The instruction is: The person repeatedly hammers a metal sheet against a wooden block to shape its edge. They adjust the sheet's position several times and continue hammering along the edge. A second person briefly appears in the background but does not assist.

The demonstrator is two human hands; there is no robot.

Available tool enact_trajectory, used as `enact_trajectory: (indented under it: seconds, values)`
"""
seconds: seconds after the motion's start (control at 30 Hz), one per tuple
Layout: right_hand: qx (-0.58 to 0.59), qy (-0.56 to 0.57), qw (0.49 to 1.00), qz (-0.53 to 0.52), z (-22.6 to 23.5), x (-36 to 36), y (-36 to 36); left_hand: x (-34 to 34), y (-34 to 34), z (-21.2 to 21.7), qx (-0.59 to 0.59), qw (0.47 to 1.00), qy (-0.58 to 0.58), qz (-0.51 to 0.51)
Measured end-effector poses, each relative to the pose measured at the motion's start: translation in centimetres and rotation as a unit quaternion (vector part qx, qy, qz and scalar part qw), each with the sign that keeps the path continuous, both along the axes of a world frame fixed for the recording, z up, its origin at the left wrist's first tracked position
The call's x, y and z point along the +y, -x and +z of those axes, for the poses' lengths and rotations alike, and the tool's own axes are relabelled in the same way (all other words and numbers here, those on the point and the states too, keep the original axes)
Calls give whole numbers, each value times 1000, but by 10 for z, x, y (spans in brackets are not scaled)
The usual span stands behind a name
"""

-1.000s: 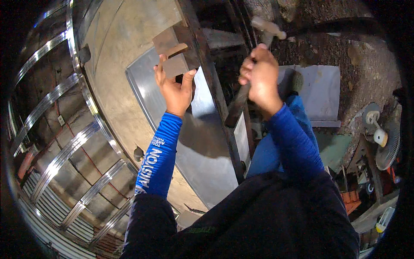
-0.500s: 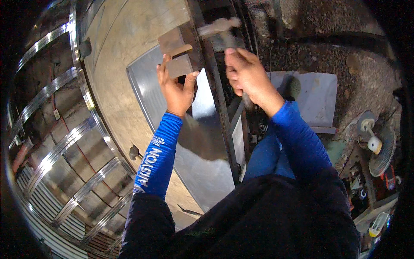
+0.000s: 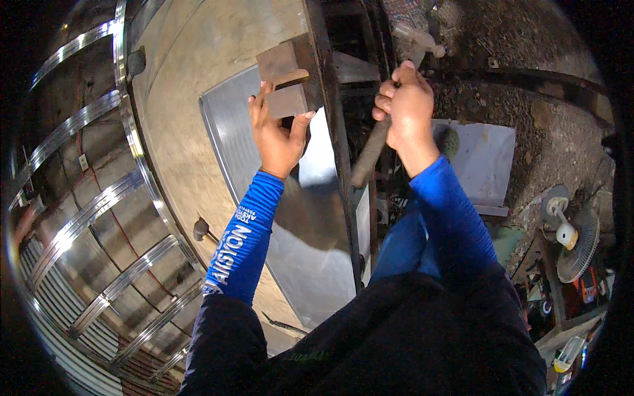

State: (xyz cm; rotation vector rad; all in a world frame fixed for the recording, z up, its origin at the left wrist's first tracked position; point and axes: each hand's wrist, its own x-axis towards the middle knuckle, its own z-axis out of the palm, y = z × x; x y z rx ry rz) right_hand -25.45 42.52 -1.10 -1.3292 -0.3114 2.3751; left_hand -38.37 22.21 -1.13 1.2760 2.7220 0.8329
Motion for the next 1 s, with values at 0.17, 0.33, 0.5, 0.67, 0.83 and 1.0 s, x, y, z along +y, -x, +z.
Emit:
enact_trajectory:
  seconds: [0.17, 0.33, 0.5, 0.67, 0.83, 1.0]
  values:
    - [37, -120, 952, 280, 9, -8, -4, 1, -3, 1, -38, 998, -28, 35]
    - [-38, -48, 997, 40, -1, 0, 1, 0, 1, 1, 24, 1000, 2, 13]
    - [48, -204, 926, 315, 8, -12, -2, 2, 2, -4, -12, 1000, -5, 28]
    - [-58, -118, 953, 273, -4, -13, -96, -18, 12, -4, 47, 998, 29, -6]
    - [-332, -420, 579, 615, -90, 14, -312, -10, 19, 15, 0, 999, -18, 45]
    - [-351, -392, 311, 791, -168, 15, -605, -10, 8, 5, -105, 976, -168, 90]
